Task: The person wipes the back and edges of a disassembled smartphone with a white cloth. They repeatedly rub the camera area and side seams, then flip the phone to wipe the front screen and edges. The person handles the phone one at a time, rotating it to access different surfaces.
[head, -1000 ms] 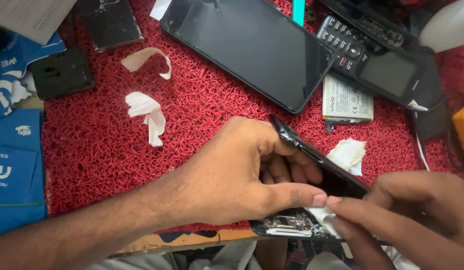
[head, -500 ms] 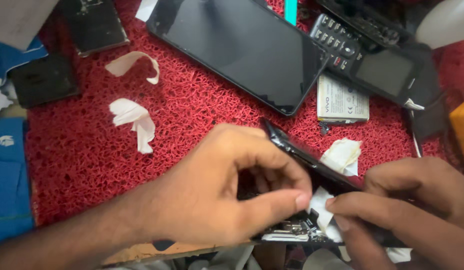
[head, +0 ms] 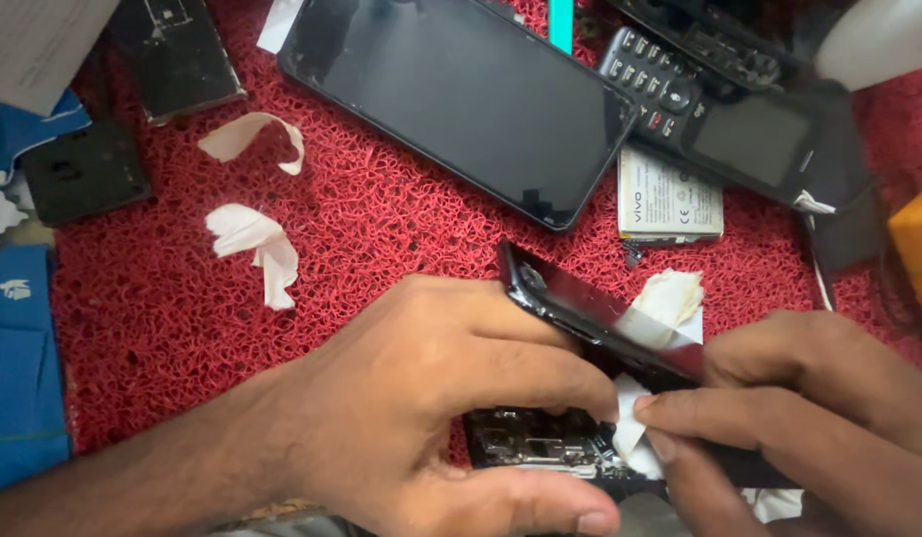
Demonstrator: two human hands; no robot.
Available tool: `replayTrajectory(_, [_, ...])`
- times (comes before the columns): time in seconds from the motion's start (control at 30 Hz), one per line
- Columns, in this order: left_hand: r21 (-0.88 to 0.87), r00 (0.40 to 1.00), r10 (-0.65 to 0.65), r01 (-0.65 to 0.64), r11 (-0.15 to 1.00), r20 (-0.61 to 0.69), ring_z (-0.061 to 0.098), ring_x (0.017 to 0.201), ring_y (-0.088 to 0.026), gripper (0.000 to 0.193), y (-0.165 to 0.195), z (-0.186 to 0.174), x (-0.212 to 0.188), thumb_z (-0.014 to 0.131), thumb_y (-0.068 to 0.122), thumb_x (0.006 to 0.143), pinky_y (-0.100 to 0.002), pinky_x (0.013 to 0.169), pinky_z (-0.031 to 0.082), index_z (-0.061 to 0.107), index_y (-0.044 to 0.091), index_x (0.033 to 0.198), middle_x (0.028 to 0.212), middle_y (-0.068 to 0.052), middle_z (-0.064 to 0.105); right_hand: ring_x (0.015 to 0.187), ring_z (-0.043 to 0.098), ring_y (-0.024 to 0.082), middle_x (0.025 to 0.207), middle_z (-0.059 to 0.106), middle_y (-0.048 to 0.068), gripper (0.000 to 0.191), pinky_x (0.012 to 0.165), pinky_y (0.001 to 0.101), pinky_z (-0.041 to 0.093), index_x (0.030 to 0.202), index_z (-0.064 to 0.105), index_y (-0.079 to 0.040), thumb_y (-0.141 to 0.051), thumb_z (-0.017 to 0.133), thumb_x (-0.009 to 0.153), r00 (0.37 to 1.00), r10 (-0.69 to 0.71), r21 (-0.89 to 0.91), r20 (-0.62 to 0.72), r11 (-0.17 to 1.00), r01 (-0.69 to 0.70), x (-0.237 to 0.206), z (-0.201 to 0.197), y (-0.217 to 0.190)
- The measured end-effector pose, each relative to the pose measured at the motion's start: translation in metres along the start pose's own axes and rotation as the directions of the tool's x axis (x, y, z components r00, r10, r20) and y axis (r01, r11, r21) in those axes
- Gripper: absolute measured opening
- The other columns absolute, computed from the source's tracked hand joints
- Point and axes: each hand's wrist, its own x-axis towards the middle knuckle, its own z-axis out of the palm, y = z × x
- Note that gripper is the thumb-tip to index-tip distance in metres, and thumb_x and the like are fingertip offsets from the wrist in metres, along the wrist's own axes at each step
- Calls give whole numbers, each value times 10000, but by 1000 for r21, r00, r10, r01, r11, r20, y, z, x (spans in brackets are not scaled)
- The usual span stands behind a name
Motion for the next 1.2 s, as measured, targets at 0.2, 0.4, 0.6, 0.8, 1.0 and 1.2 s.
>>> replayTrajectory(0.2, [37, 999, 44, -44, 998, 1, 781, 975, -206, 338, -1, -1, -2, 795, 309, 934, -281, 843, 621, 713, 59, 1147, 1050, -62, 756, 720, 605, 49, 886, 603, -29, 296, 586, 194, 463, 945, 789, -179, -103, 879, 674, 999, 11, 22, 35, 1000, -12, -1, 0, 0])
replayTrajectory(0.4, [9, 999, 5, -5, 1000, 51, 762, 866, -191, 230, 0, -1, 0, 780, 283, 952, -287, 745, 596, 718, 83, 1049, 970, -37, 734, 756, 619, 75, 906, 595, 1, 253, 620, 206, 496, 916, 760, -149, -90, 818, 677, 997, -71, 43, 38, 997, 69, 6, -3, 2])
replayTrajectory(0.6, [-3, 998, -45, 45, 999, 48, 744, 805, -175, 225, 4, -5, 4, 773, 281, 922, -295, 708, 578, 700, 81, 995, 873, -26, 706, 757, 631, 68, 907, 586, -3, 242, 652, 229, 506, 923, 767, -147, -82, 814, 695, 998, -36, 61, 48, 998, 33, 7, -4, 0])
replayTrajectory(0.8, [-160, 971, -238, 234, 959, -2, 761, 744, -107, 228, 11, -1, 12, 672, 188, 905, -224, 683, 608, 737, 93, 1102, 858, -45, 762, 747, 599, 82, 888, 587, -2, 259, 613, 215, 504, 943, 770, -157, -96, 840, 700, 998, -59, 15, 1, 998, 59, 5, 1, 1])
replayTrajectory(1.0, [-190, 963, -255, 266, 945, 84, 781, 753, -56, 162, 12, -6, 19, 740, 132, 902, -199, 674, 648, 771, 70, 1048, 874, -44, 796, 751, 583, 107, 863, 593, 4, 288, 624, 242, 481, 956, 784, -159, -140, 855, 677, 998, -53, -39, -21, 998, 52, 3, 2, -1])
replayTrajectory(1.2, [-130, 959, -262, 274, 953, 103, 710, 634, -55, 123, 11, -2, 22, 765, 131, 876, -219, 553, 535, 778, 99, 994, 800, -25, 780, 744, 586, 105, 883, 596, 19, 278, 604, 237, 467, 955, 786, -149, -171, 851, 686, 999, -17, -31, 37, 999, 18, 3, -5, -2])
